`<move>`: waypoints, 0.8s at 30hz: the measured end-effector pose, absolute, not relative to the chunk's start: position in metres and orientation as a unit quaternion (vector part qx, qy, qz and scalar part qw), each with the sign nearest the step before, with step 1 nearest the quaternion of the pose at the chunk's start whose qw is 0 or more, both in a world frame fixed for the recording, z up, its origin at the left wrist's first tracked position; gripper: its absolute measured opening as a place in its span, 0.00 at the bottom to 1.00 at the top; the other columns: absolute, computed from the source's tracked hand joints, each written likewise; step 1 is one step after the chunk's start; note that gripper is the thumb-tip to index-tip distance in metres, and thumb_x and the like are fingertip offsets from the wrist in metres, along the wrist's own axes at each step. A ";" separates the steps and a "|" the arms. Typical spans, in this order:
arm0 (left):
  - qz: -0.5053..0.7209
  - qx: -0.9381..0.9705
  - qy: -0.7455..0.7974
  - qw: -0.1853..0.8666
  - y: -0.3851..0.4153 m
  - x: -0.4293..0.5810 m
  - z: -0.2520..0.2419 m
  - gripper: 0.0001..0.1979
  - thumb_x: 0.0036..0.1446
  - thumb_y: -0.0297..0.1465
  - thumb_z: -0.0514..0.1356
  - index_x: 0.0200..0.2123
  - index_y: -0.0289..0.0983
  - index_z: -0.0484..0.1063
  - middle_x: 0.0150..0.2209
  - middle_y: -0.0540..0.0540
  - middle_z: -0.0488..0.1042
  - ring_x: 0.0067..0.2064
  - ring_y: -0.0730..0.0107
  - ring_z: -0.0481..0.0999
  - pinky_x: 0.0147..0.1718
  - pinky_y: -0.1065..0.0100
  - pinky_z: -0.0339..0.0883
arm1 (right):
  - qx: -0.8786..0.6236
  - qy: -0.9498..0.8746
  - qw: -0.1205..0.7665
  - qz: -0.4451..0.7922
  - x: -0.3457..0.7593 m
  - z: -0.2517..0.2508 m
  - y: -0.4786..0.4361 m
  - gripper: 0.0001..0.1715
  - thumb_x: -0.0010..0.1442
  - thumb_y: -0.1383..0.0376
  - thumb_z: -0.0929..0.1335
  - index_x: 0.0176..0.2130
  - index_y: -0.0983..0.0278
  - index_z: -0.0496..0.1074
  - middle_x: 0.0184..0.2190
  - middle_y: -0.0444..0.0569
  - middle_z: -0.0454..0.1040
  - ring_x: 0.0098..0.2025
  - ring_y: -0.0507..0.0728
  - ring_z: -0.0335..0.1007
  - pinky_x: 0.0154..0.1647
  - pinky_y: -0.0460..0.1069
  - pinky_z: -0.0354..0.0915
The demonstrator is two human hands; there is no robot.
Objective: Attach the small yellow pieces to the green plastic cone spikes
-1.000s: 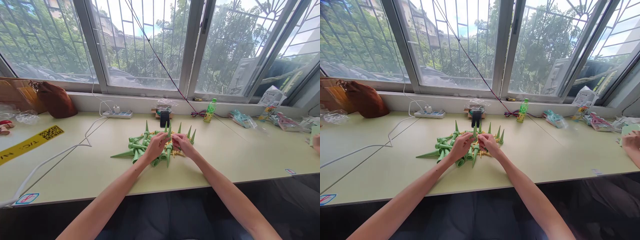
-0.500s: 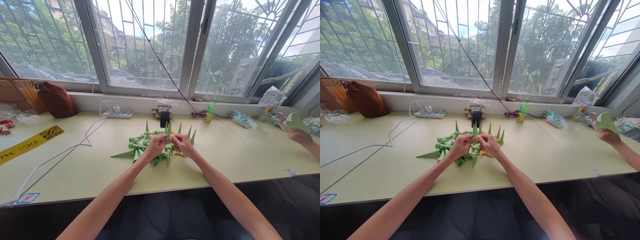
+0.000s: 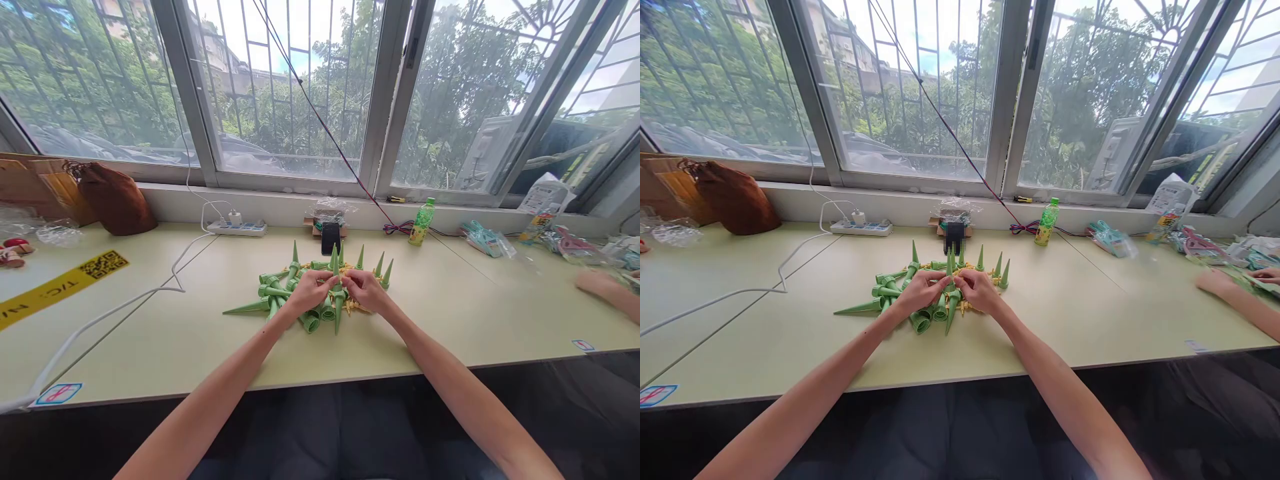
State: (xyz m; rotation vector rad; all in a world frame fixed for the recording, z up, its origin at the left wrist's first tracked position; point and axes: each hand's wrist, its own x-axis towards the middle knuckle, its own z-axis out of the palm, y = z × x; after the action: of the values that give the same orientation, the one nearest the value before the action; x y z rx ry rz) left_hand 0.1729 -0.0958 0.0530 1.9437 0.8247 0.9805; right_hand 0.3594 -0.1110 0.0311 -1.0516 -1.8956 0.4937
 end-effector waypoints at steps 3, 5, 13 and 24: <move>0.375 0.760 0.330 0.416 -0.097 0.172 0.054 0.20 0.57 0.43 0.57 0.21 0.35 0.65 0.12 0.56 0.55 0.15 0.79 0.55 0.15 0.74 0.48 | -0.426 -0.775 0.434 0.172 0.359 0.035 -0.114 0.22 0.65 0.55 0.61 0.23 0.62 0.58 0.17 0.40 0.56 0.22 0.49 0.49 0.23 0.46 0.47; 0.368 0.759 0.334 0.421 -0.098 0.171 0.056 0.19 0.57 0.44 0.57 0.22 0.35 0.66 0.12 0.56 0.56 0.15 0.79 0.56 0.15 0.74 0.49 | -0.424 -0.781 0.429 0.159 0.359 0.038 -0.115 0.22 0.65 0.56 0.61 0.23 0.62 0.56 0.18 0.39 0.53 0.22 0.49 0.47 0.24 0.46 0.47; 0.368 0.751 0.339 0.431 -0.097 0.171 0.055 0.19 0.57 0.44 0.58 0.23 0.35 0.65 0.13 0.56 0.55 0.15 0.79 0.55 0.15 0.74 0.48 | -0.412 -0.794 0.423 0.144 0.359 0.040 -0.117 0.21 0.65 0.57 0.61 0.24 0.62 0.54 0.19 0.39 0.51 0.23 0.49 0.45 0.25 0.47 0.46; 0.384 0.744 0.335 0.433 -0.098 0.173 0.057 0.23 0.55 0.47 0.58 0.19 0.35 0.61 0.15 0.55 0.53 0.18 0.81 0.50 0.16 0.74 0.43 | -0.400 -0.797 0.431 0.136 0.358 0.040 -0.116 0.19 0.65 0.59 0.60 0.24 0.62 0.55 0.20 0.40 0.53 0.24 0.50 0.45 0.26 0.47 0.48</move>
State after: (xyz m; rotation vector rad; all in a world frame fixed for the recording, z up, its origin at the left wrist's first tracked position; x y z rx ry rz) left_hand 0.1726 -0.0980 0.0571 1.8535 0.8356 0.9565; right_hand 0.3581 -0.1163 0.0398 -0.9979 -1.9881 0.3387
